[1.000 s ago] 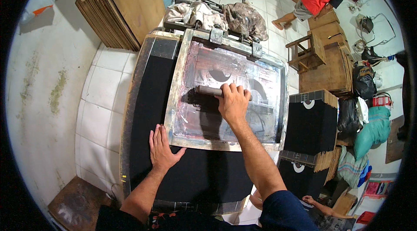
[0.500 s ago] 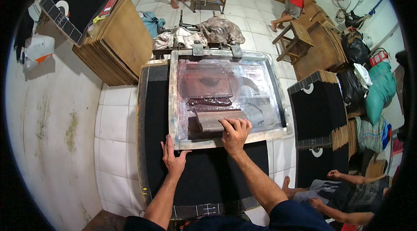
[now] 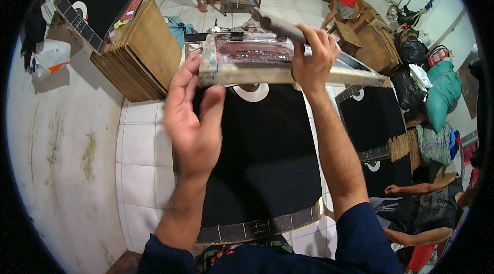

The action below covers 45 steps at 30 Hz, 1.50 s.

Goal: The person repeatedly places a screen printing frame over a black skateboard deck and uses a squeegee to pull ink across the screen. They lift the frame to reveal the printed design, then repeat the process on the same deck multiple times.

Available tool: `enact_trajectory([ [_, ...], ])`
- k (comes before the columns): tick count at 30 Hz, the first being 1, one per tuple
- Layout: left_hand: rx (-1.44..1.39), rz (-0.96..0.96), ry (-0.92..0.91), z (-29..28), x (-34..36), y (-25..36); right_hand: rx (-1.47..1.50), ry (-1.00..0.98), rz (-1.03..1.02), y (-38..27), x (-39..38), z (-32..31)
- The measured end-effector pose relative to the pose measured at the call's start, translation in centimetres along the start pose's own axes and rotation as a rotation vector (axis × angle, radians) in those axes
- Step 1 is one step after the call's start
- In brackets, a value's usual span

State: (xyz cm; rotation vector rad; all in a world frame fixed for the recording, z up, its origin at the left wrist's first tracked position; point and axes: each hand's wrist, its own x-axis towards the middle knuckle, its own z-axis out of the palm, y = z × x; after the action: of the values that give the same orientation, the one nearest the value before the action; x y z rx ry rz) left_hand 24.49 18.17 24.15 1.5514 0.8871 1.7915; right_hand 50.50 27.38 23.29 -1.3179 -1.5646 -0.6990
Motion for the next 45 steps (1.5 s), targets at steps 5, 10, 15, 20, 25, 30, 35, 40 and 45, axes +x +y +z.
enact_trajectory([
  [5,-1.097,0.129,-0.625,-4.2,-2.1,11.5,-0.037,-0.044,0.043,0.5,6.0,1.6],
  [10,-1.312,-0.310,-0.899,-8.5,-4.2,19.7,-0.064,-0.112,0.108,0.8,8.4,2.3],
  [15,-0.603,0.025,-0.182,-8.4,-10.8,13.2,-0.075,-0.123,0.091,1.1,9.2,2.6],
  [20,-0.486,-0.596,0.108,-6.1,-18.8,8.5,-0.023,-0.080,0.067,1.2,8.1,2.3],
  [25,-0.330,-0.769,0.168,-3.8,-21.5,9.0,0.021,-0.119,0.063,0.7,7.0,1.7],
  [30,-0.320,-0.786,0.106,-1.9,-21.7,8.4,0.052,-0.110,0.075,0.1,5.7,0.9],
  [35,-0.259,-0.826,-0.115,1.8,-19.3,4.7,0.163,0.021,-0.003,0.0,1.3,-0.2],
  [40,-0.705,-0.939,-0.082,8.6,-13.5,-4.1,0.283,0.069,0.058,0.0,-4.9,-0.8],
  [45,-0.754,-1.166,0.356,13.5,-16.3,-12.6,0.794,0.140,0.824,-0.6,-12.7,-1.7],
])
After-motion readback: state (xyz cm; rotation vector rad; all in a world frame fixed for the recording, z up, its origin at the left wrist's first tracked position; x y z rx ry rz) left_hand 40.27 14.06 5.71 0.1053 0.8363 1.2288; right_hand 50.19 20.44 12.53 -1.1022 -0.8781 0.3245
